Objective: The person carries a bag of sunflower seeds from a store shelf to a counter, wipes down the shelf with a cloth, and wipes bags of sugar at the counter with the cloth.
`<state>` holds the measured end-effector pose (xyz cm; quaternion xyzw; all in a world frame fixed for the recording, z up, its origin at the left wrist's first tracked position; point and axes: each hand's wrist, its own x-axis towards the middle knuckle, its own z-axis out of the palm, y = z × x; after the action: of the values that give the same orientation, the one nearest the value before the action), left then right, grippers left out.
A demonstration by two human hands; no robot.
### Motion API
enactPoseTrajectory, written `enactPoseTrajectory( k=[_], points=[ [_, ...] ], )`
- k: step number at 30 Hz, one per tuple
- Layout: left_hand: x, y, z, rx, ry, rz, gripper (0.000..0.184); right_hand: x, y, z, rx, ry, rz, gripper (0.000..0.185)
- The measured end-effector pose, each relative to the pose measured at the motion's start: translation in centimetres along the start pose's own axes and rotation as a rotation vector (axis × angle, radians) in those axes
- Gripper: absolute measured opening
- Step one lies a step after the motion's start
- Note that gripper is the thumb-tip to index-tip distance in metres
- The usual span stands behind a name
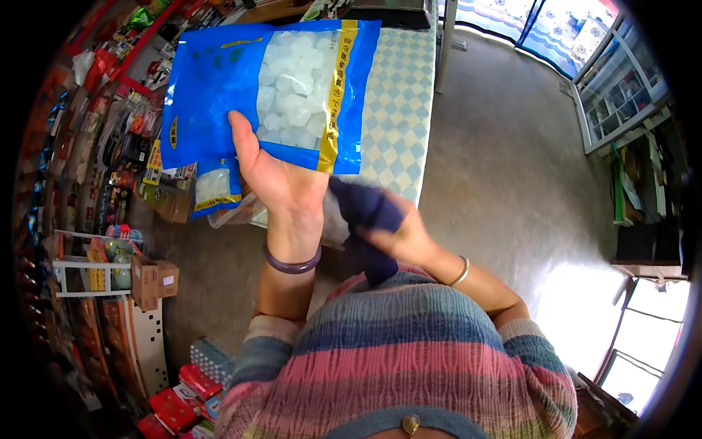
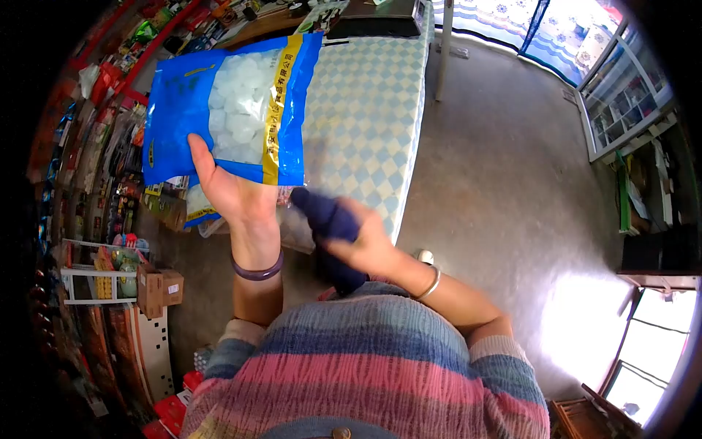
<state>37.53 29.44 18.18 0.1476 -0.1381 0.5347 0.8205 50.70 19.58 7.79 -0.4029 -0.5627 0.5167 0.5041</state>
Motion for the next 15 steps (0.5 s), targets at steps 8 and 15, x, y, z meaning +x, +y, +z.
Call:
enactPoseTrajectory(
  k=[8, 15],
  points=[
    [-0.3, -2.6, 0.8, 0.531, 0.166, 0.276, 0.064, 2.4, -5.4, -1.7, 0.629, 0.085, -0.223, 0.082],
    [-1.1, -3.0, 0.0, 0.531, 0.092, 0.237, 0.065, 4.9, -6.2, 0.8, 0.745, 0.318, -0.197, 0.051]
  ],
)
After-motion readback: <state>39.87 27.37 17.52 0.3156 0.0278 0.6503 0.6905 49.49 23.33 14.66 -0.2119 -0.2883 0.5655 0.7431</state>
